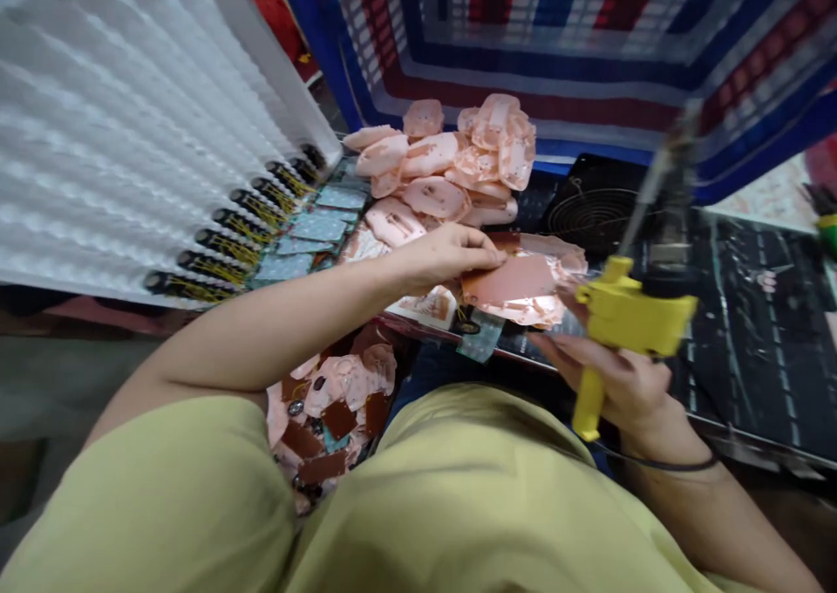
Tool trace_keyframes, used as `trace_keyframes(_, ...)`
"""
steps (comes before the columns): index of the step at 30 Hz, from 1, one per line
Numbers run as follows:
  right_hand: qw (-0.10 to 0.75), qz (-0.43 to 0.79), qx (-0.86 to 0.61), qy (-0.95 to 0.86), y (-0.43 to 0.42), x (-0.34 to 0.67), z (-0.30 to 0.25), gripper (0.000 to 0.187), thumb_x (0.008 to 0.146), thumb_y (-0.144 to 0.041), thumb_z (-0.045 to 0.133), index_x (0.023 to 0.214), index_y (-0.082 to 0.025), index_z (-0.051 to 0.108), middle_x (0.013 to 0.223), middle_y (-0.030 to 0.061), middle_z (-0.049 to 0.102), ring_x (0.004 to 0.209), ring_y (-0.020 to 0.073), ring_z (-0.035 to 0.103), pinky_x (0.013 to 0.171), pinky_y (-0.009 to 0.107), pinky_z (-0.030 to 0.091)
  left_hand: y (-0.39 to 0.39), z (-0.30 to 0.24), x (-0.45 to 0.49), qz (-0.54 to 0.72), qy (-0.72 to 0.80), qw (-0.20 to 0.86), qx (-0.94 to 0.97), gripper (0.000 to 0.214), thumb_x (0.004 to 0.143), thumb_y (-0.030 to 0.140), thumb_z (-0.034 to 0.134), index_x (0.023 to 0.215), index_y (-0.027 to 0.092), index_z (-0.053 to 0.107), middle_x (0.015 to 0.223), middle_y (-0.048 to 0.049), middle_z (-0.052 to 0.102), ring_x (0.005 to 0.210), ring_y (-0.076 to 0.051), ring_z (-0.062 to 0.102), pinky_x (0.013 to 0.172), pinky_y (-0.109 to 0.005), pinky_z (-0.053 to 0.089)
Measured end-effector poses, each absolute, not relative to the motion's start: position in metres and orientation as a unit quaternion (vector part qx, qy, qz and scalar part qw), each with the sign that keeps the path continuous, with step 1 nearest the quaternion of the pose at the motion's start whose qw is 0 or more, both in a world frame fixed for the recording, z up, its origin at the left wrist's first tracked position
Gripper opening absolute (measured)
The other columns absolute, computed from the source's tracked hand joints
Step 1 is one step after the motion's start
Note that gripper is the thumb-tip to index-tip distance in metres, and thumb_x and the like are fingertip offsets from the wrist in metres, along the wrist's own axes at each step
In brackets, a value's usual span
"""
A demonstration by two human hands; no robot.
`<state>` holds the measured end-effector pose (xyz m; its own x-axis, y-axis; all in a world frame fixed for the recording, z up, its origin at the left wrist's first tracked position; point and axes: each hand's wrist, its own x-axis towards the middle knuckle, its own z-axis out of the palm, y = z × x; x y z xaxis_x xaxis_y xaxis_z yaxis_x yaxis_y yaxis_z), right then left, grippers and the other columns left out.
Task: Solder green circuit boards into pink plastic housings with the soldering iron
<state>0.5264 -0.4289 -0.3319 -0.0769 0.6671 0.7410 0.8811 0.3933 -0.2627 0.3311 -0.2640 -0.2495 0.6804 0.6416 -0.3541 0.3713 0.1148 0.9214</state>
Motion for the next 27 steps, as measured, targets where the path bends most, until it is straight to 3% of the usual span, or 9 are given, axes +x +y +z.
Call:
trace_keyframes(2,0.399,-0.160,-0.500,-0.751,-0.425,0.525,-0.331,0.037,0.082,-0.019,0.077,0.113,-0.036,0.065,0.104,-0.0055,0.074,0.088,0.0145,0.071,0.087,0.031,0.058,-0.272,-0.254,0.343,0.059,0.367,0.705,0.604,0.028,0.079,0.039,0.076,0.073,0.013,0.069,0.064,-0.0039,0.066,0.047,-0.010,0.057,0.045,-0.020,0.042)
trace_keyframes(4,0.408,-0.216,-0.475,-0.750,-0.424,0.526,-0.330,0.038,0.086,-0.013,0.071,0.119,-0.030,0.063,0.106,-0.0011,0.074,0.091,0.0147,0.071,0.091,0.031,0.058,-0.273,-0.255,0.345,0.043,0.347,0.759,0.550,0.037,0.083,0.049,0.072,0.086,0.012,0.073,0.070,-0.0079,0.071,0.049,-0.014,0.063,0.048,-0.023,0.048)
trace_keyframes(9,0.439,-0.275,-0.533,-0.669,-0.430,0.529,-0.326,0.034,0.083,-0.013,0.075,0.113,-0.023,0.063,0.092,0.0004,0.076,0.066,0.0114,0.068,0.061,0.021,0.054,-0.268,-0.266,0.324,0.137,0.277,0.815,0.489,0.045,0.082,0.052,0.073,0.107,0.015,0.075,0.104,-0.0161,0.076,0.091,-0.027,0.076,0.082,-0.037,0.060)
trace_keyframes(12,0.459,-0.258,-0.543,-0.655,-0.432,0.526,-0.324,0.034,0.081,-0.010,0.076,0.109,-0.023,0.062,0.083,-0.0022,0.075,0.057,0.0110,0.067,0.053,0.022,0.050,-0.283,-0.276,0.316,0.180,0.259,0.746,0.587,0.051,0.078,0.049,0.079,0.116,0.016,0.073,0.125,-0.0179,0.069,0.115,-0.031,0.068,0.097,-0.042,0.056)
trace_keyframes(16,0.483,-0.245,-0.544,-0.641,-0.433,0.520,-0.324,0.040,0.078,-0.009,0.078,0.113,-0.022,0.063,0.088,0.0000,0.076,0.067,0.0150,0.072,0.059,0.021,0.056,-0.316,-0.278,0.326,0.286,0.271,0.569,0.722,0.049,0.090,0.048,0.068,0.127,0.017,0.069,0.139,-0.0127,0.060,0.134,-0.025,0.055,0.118,-0.040,0.039)
trace_keyframes(20,0.492,-0.226,-0.541,-0.644,-0.434,0.513,-0.326,0.041,0.077,-0.008,0.079,0.112,-0.022,0.062,0.091,0.0010,0.077,0.071,0.0161,0.074,0.063,0.021,0.058,-0.332,-0.274,0.346,0.394,0.252,0.577,0.670,0.038,0.094,0.048,0.063,0.117,0.021,0.074,0.124,-0.0078,0.072,0.121,-0.023,0.065,0.112,-0.038,0.047)
trace_keyframes(27,0.519,-0.187,-0.502,-0.666,-0.438,0.500,-0.324,0.033,0.078,-0.010,0.079,0.104,-0.018,0.060,0.091,0.0070,0.077,0.075,0.0173,0.074,0.066,0.022,0.060,-0.329,-0.267,0.358,0.381,0.267,0.680,0.567,0.044,0.076,0.061,0.077,0.094,0.021,0.078,0.098,-0.0066,0.077,0.093,-0.022,0.074,0.088,-0.037,0.060)
